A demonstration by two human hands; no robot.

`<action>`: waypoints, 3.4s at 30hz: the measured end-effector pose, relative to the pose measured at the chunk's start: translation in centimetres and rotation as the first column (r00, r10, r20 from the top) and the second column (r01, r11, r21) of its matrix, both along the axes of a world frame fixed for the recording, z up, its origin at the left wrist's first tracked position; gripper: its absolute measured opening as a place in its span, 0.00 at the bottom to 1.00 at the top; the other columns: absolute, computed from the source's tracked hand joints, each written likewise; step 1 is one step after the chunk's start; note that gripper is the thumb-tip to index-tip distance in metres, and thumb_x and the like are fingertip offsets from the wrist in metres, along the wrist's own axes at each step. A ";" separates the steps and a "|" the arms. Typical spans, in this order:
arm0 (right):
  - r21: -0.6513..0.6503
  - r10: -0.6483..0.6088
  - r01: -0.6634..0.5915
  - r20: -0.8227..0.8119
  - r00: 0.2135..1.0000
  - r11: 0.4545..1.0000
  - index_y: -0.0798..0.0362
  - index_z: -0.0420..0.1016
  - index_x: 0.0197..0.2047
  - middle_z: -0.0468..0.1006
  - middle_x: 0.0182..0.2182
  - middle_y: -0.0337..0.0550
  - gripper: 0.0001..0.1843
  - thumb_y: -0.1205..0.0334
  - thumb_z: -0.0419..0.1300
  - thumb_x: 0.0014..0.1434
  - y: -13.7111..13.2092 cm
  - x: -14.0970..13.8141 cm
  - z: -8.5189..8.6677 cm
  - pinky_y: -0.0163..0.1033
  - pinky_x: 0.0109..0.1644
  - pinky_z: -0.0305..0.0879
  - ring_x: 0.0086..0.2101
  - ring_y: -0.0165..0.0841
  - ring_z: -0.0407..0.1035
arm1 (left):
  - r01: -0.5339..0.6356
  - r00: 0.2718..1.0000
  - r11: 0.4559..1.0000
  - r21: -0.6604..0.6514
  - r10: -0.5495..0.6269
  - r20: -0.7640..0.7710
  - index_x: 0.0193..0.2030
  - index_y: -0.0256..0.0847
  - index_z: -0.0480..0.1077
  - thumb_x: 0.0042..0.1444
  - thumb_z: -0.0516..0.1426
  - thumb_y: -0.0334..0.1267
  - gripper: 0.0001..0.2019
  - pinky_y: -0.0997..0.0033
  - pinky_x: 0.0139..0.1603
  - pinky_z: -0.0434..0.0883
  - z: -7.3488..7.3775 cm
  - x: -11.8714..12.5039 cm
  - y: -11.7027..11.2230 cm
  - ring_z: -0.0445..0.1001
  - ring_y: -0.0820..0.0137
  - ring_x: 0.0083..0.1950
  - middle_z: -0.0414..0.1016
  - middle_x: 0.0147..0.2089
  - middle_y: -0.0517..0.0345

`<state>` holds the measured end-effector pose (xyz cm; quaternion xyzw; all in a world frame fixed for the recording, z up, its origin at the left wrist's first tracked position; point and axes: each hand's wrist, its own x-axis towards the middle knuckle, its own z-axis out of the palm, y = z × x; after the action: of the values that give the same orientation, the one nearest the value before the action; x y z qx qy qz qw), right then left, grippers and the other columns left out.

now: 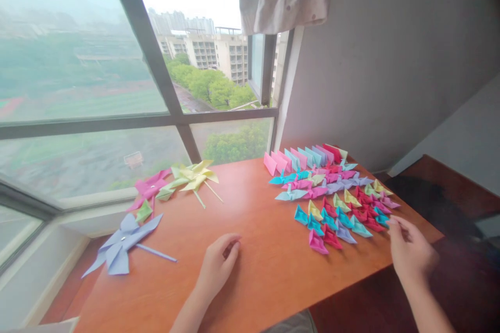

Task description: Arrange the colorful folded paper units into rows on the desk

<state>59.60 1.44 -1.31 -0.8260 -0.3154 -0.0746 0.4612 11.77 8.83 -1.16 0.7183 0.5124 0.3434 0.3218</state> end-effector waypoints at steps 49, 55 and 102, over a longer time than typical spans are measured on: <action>-0.007 0.906 -0.911 -0.104 0.410 0.412 0.50 0.78 0.37 0.80 0.30 0.44 0.17 0.55 0.50 0.67 2.3 -26.8 -1.6 0.35 0.34 0.72 0.31 0.35 0.76 | -0.250 0.898 0.936 0.248 0.320 -0.302 0.37 0.44 0.74 0.59 0.53 0.40 0.09 0.73 0.33 0.70 3.5 -10.3 2.7 0.75 0.68 0.31 0.78 0.35 0.57; 0.027 0.880 -0.886 -0.134 0.455 0.462 0.50 0.79 0.41 0.81 0.30 0.44 0.16 0.53 0.53 0.66 2.3 -26.9 -1.6 0.34 0.30 0.73 0.27 0.34 0.75 | 0.067 0.974 0.990 0.128 -0.037 -0.222 0.36 0.44 0.74 0.60 0.52 0.34 0.09 0.72 0.36 0.73 2.2 -2.9 -0.2 0.77 0.66 0.37 0.78 0.36 0.54; 0.199 0.294 -0.259 -0.171 0.940 0.945 0.55 0.78 0.45 0.82 0.36 0.50 0.22 0.45 0.61 0.57 0.6 -6.6 2.1 0.38 0.36 0.73 0.33 0.37 0.76 | 0.037 0.997 0.991 0.127 -0.028 -0.070 0.45 0.43 0.73 0.62 0.53 0.40 0.09 0.70 0.37 0.77 -0.9 -0.3 -1.4 0.80 0.64 0.38 0.81 0.41 0.53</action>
<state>53.00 2.05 0.78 -0.7331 -0.3733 0.0466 0.5666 11.42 7.48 -2.03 0.7569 0.4882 0.3457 0.2630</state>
